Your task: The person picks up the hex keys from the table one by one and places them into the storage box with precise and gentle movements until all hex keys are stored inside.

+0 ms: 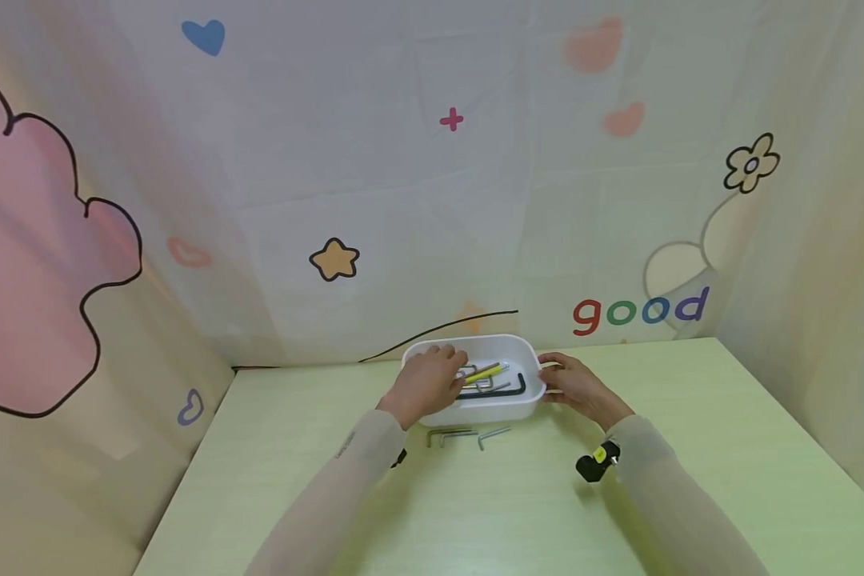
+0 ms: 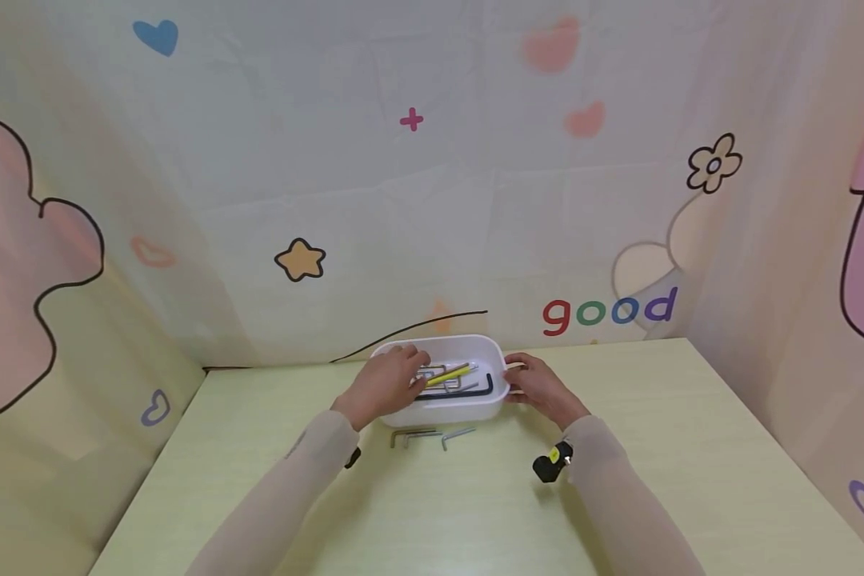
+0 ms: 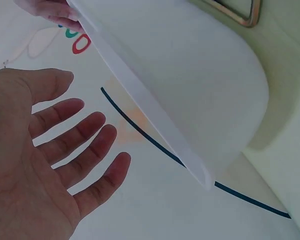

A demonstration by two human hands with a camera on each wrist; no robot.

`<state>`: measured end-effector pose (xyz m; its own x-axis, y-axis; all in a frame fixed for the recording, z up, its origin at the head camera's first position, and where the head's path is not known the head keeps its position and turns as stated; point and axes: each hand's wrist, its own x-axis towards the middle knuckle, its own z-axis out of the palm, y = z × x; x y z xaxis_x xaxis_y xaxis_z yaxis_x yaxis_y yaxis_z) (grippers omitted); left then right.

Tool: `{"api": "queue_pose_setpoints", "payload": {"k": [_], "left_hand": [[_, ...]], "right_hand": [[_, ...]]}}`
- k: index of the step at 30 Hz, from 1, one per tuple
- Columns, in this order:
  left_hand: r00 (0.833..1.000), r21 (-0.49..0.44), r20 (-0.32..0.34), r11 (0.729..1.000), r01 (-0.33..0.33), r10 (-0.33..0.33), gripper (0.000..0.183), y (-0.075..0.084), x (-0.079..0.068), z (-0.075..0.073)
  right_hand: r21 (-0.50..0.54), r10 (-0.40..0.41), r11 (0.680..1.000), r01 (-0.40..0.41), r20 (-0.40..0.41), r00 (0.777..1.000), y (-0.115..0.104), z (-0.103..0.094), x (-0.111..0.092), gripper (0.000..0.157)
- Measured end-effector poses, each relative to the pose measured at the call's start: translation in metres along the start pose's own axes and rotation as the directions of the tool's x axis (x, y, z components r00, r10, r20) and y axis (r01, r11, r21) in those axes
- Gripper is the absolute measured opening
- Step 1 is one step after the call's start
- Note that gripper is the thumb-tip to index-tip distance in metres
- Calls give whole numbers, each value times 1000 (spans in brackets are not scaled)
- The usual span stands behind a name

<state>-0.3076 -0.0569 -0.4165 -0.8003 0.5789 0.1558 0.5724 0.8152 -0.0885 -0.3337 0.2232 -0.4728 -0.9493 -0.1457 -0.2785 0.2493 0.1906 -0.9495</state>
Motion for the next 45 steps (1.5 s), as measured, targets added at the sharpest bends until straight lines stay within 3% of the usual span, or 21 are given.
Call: {"api": "queue_pose_setpoints", "payload": {"k": [10,18,26,33,45], "left_hand": [[994,28,-107,999,-19,22,27,10,-19,8],[973,48,-218,997,-62,71,17,15,-39,17],[976,25,-190,994,-102,105,28,21,-55,29],[977,54,-144,987,-148,155,25,25,-65,40],[989,52,-64,990,-131,134,22,22,-67,61]], "right_hand": [[-14,-1,1000,1,0,1000,-1,-1,-1,46],[-27,9,1000,-9,-6,1000,-1,0,-1,46],[-42,9,999,-10,-7,1000,-1,-1,1,45],[-39,16,999,-17,-12,1000,-1,-1,1,46],[-33,15,999,-15,-13,1000,-2,0,0,46]]}}
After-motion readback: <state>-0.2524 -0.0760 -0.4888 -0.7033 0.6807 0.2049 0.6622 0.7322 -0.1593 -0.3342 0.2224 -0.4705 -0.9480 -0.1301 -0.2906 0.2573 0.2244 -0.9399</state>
